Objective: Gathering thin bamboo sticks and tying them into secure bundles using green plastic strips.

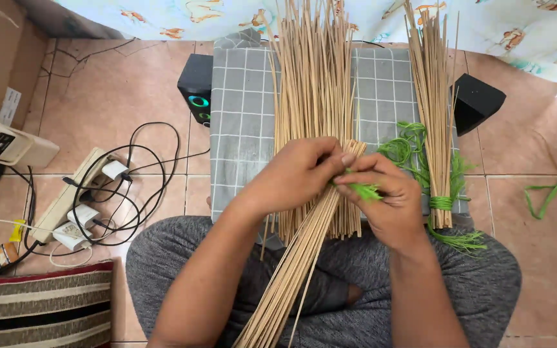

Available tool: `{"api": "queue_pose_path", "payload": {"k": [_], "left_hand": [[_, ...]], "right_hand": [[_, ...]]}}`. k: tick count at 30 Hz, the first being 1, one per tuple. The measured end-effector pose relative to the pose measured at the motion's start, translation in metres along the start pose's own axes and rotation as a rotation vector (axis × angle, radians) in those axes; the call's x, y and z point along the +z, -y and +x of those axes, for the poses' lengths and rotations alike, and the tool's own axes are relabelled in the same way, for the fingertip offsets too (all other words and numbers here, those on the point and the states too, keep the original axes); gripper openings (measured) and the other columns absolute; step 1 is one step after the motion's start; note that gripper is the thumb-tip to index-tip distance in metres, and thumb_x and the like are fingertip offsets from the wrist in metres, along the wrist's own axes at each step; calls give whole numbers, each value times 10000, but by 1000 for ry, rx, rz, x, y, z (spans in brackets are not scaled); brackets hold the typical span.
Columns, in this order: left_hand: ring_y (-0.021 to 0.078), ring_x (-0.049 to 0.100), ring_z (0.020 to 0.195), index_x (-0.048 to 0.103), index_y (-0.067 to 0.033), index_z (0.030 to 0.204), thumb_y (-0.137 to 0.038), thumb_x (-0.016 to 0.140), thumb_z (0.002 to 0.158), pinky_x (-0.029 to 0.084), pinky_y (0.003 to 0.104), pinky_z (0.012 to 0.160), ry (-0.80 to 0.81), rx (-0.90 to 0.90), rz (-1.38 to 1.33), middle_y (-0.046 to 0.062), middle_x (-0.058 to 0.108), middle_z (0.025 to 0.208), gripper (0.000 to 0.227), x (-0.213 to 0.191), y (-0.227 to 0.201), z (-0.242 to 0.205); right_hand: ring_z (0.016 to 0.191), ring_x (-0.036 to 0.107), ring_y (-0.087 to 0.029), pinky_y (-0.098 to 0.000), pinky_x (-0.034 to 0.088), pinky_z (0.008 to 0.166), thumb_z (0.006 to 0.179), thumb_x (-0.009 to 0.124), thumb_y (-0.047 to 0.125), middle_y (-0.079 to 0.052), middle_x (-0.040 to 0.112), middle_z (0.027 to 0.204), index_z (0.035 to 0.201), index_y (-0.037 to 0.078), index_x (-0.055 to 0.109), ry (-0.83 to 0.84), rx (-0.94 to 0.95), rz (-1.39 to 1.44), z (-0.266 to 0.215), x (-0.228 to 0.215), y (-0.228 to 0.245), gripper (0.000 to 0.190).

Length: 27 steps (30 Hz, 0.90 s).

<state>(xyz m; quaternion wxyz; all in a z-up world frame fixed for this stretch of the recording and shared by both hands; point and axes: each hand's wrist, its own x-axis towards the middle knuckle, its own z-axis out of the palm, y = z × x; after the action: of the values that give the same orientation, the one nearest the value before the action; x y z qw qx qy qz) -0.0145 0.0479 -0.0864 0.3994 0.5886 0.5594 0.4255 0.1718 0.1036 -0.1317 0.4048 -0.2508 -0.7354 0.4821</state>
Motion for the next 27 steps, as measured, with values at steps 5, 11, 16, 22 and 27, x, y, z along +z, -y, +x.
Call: {"api": "queue_pose_path", "payload": {"k": [5,11,16,22,27], "left_hand": [[244,620,632,709,-12,868,-204,532,1015,507,398,631,-46,-55,-197,139,655,652,299,14,21,1],[239,624,659,696,17,885,-145,526,1014,518,401,660,-20,46,-229,167,670,673,268,12,15,-1],[156,528,594,711,-31,895,-202,528,1005,501,330,610,7,29,-323,71,597,628,273,14,19,-6],[154,571,508,712,-6,900,-114,696,872,491,296,509,-56,101,-187,79,611,601,112,18,17,-3],[187,591,509,687,-33,947,-136,686,903,515,324,506,-202,239,39,83,608,603,112,29,26,-5]], "right_hand": [[767,570,-114,-292,521,718,790,838,-7,-92,578,877,916,-10,799,68,-17,65,0,-3,-10,132],[559,530,-104,-290,552,560,879,732,-39,-124,594,748,952,-43,756,-24,96,248,2,-10,-17,78],[347,494,-98,-250,495,394,947,676,-10,-128,562,604,993,-96,686,-144,165,381,-1,-11,-33,98],[316,525,-131,-236,473,343,941,714,-8,-138,547,566,976,-92,673,-285,220,377,0,-6,-31,100],[392,573,-143,-236,469,344,941,738,-3,-148,586,610,931,-68,666,-409,271,378,-1,4,-36,97]]}}
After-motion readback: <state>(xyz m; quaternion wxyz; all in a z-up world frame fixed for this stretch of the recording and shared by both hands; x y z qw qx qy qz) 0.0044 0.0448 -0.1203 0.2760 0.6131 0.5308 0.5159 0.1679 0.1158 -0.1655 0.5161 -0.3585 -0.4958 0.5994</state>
